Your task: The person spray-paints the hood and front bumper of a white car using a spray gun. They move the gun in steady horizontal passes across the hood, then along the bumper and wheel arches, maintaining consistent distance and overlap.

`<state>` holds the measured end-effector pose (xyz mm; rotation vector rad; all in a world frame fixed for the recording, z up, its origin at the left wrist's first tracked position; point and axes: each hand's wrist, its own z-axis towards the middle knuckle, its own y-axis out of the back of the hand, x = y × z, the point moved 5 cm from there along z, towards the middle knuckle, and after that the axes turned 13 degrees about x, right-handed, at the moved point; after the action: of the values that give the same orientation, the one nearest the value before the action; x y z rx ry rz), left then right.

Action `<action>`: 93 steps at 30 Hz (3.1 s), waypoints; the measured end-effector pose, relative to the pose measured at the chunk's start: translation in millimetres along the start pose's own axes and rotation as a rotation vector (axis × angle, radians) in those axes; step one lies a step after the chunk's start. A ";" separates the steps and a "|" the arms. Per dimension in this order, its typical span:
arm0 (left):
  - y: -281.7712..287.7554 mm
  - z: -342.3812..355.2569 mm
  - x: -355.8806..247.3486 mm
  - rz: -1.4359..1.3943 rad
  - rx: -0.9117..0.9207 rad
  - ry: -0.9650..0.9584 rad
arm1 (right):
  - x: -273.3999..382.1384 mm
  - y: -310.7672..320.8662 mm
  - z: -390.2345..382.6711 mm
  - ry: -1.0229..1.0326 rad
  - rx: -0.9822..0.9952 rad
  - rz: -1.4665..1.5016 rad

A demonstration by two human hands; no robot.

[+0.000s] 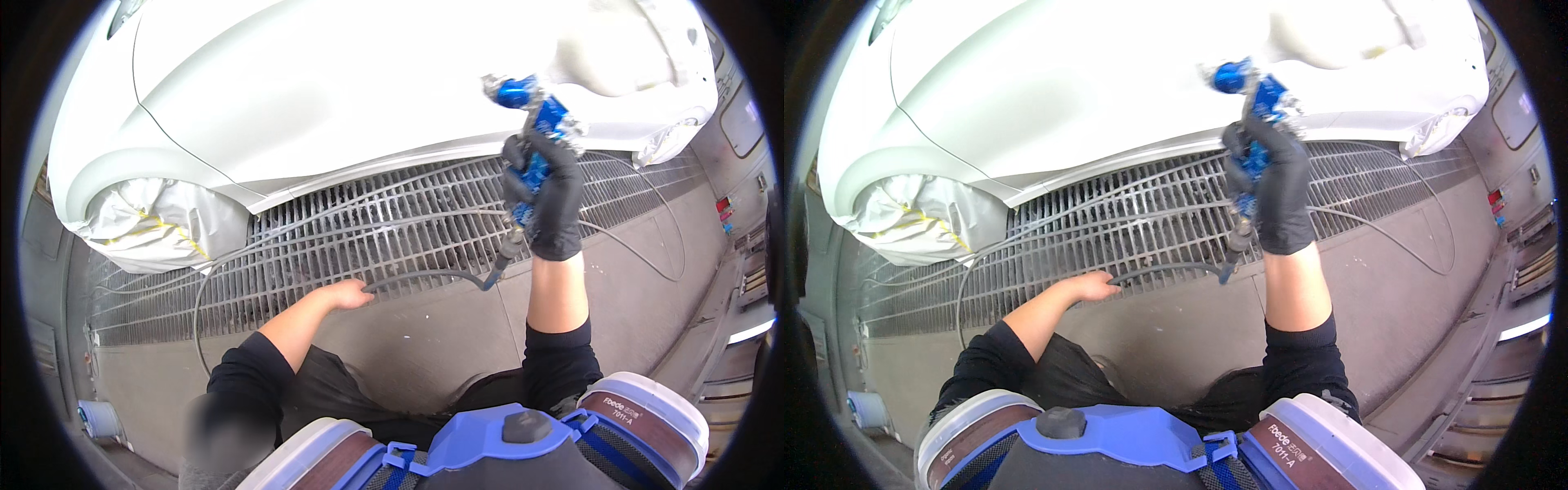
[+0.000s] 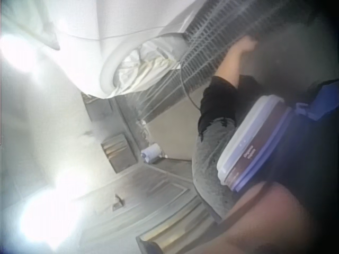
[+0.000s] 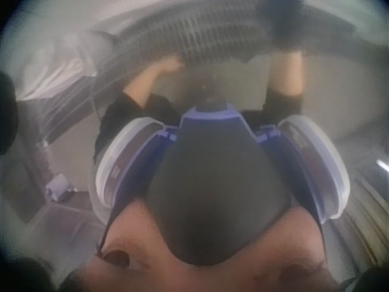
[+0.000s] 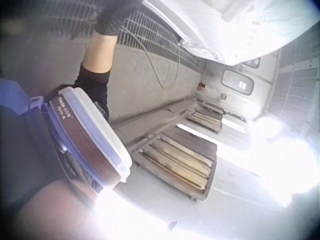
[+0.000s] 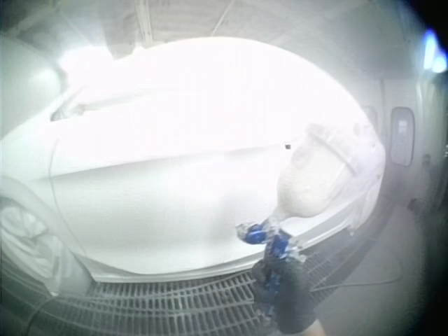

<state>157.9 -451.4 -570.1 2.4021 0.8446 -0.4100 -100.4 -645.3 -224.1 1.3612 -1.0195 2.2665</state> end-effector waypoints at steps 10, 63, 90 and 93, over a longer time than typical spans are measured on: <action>-11.4 -8.1 -2.8 -0.048 0.137 0.071 | -38.1 -43.9 9.1 -0.083 0.292 -0.232; 15.8 2.8 -55.1 -0.675 0.009 -0.431 | 127.7 94.0 55.2 0.297 -0.314 -0.158; 2.4 39.3 -41.2 -0.151 0.141 -0.131 | 17.0 141.6 -16.8 0.134 -0.498 -0.299; 13.2 43.9 -31.5 -0.032 0.090 -0.093 | -21.9 136.9 -24.8 0.035 -0.456 -0.148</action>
<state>138.3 -501.0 -585.8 2.4331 0.8405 -0.5795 -184.7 -721.5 -307.3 1.1531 -1.2782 1.7981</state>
